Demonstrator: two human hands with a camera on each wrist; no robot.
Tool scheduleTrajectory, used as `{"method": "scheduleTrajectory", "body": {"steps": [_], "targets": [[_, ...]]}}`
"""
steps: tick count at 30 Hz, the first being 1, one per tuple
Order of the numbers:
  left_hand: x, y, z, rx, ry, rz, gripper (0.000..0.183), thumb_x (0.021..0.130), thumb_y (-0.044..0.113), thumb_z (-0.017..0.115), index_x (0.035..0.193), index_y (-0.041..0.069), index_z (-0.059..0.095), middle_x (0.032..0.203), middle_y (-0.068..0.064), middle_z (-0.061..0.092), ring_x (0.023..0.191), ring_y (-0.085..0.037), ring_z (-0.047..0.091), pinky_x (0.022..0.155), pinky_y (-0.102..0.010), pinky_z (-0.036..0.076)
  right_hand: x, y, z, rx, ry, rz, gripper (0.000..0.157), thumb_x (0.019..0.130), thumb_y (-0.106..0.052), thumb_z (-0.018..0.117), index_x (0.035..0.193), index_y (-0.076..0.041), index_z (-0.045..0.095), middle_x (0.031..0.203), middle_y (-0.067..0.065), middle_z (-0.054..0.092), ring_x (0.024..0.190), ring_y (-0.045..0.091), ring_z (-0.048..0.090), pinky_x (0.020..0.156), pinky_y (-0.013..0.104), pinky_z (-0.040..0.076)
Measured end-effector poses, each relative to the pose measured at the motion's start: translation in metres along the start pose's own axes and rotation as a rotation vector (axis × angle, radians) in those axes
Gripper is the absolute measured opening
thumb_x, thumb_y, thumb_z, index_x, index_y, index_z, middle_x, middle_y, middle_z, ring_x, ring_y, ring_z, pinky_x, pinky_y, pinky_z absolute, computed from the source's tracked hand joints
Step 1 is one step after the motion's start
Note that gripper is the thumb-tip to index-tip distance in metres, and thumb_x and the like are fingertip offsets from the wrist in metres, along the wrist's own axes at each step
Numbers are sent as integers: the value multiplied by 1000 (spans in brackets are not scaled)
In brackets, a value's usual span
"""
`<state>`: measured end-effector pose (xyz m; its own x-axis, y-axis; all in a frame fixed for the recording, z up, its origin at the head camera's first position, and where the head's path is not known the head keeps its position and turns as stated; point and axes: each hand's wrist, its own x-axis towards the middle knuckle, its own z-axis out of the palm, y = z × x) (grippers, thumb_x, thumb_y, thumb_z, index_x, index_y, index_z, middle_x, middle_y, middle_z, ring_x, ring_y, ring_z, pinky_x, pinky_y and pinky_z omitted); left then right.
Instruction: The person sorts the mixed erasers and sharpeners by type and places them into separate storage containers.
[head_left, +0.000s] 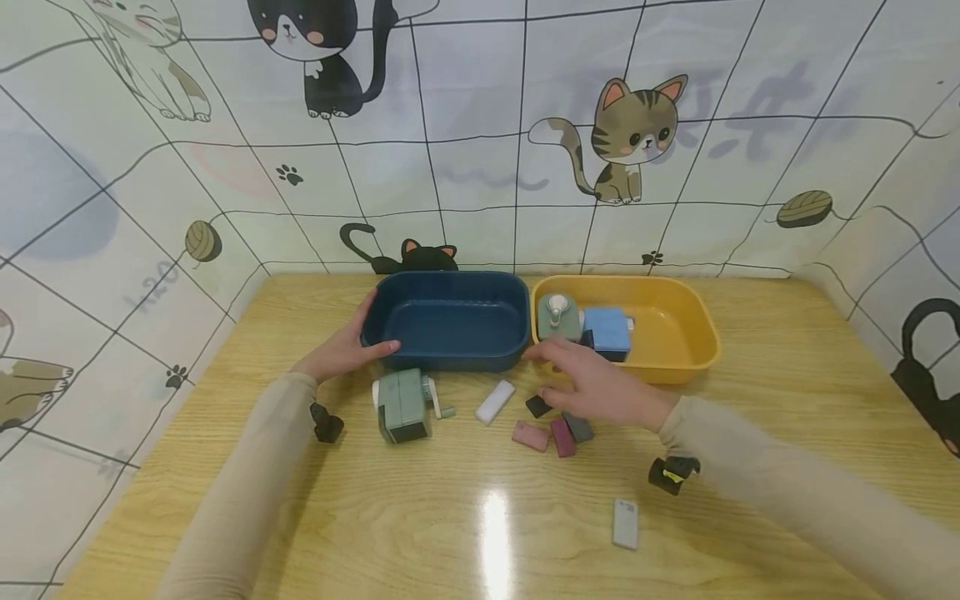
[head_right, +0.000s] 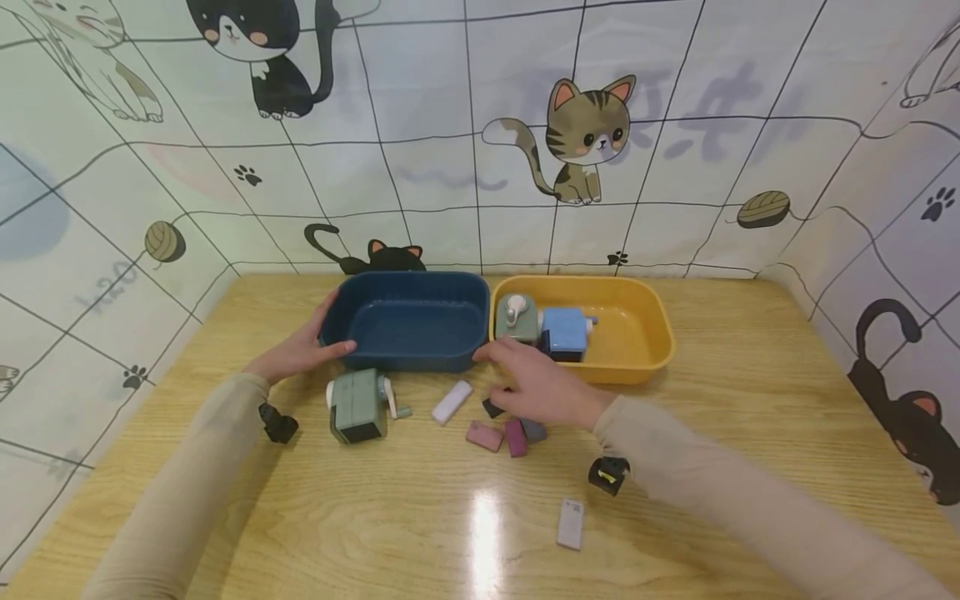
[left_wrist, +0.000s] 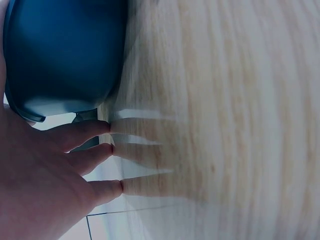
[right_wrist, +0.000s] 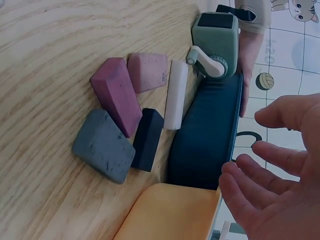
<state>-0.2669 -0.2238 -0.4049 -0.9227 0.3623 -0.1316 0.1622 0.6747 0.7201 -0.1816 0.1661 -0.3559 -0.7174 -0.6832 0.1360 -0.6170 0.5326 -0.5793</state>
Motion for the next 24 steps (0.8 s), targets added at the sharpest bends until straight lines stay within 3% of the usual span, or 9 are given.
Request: {"method": "scheduleTrajectory", "body": {"steps": [7, 14, 17, 21, 24], "targets": [[-1, 1, 0, -2, -6, -11, 102, 90, 47, 63, 154, 27, -14, 160, -13, -8, 144, -39, 3, 110, -60, 13, 3, -4, 7, -38, -67, 29, 49, 88, -12, 67, 132, 2, 52, 130, 14, 54, 115, 27, 53, 92, 41, 47], [0, -1, 0, -7, -10, -14, 101, 91, 48, 63, 154, 29, -14, 160, -12, -8, 144, -39, 2, 110, -61, 12, 8, -8, 18, 7, -98, 42, 53, 86, -9, 67, 135, 1, 50, 134, 12, 52, 120, 26, 51, 98, 41, 43], [0, -1, 0, -10, -12, -14, 101, 91, 48, 63, 154, 29, -14, 160, -11, -9, 144, -39, 2, 110, -61, 12, 11, -9, 25, 40, -117, 47, 57, 85, -10, 68, 137, 0, 47, 136, 12, 50, 115, 24, 52, 98, 40, 43], [0, -1, 0, -6, -15, -17, 102, 91, 48, 63, 154, 29, -15, 160, -12, -9, 144, -40, 2, 110, -61, 12, 14, -11, 35, 72, -153, 86, 64, 84, -15, 68, 142, -2, 44, 139, 10, 46, 88, 19, 59, 85, 33, 49], [0, -1, 0, 0, -13, -20, 102, 90, 48, 63, 154, 29, -15, 160, -13, -8, 144, -41, 4, 110, -61, 13, 17, -12, 41, 45, -141, 67, 63, 85, -16, 68, 141, -2, 44, 139, 10, 47, 93, 19, 60, 86, 32, 49]]}}
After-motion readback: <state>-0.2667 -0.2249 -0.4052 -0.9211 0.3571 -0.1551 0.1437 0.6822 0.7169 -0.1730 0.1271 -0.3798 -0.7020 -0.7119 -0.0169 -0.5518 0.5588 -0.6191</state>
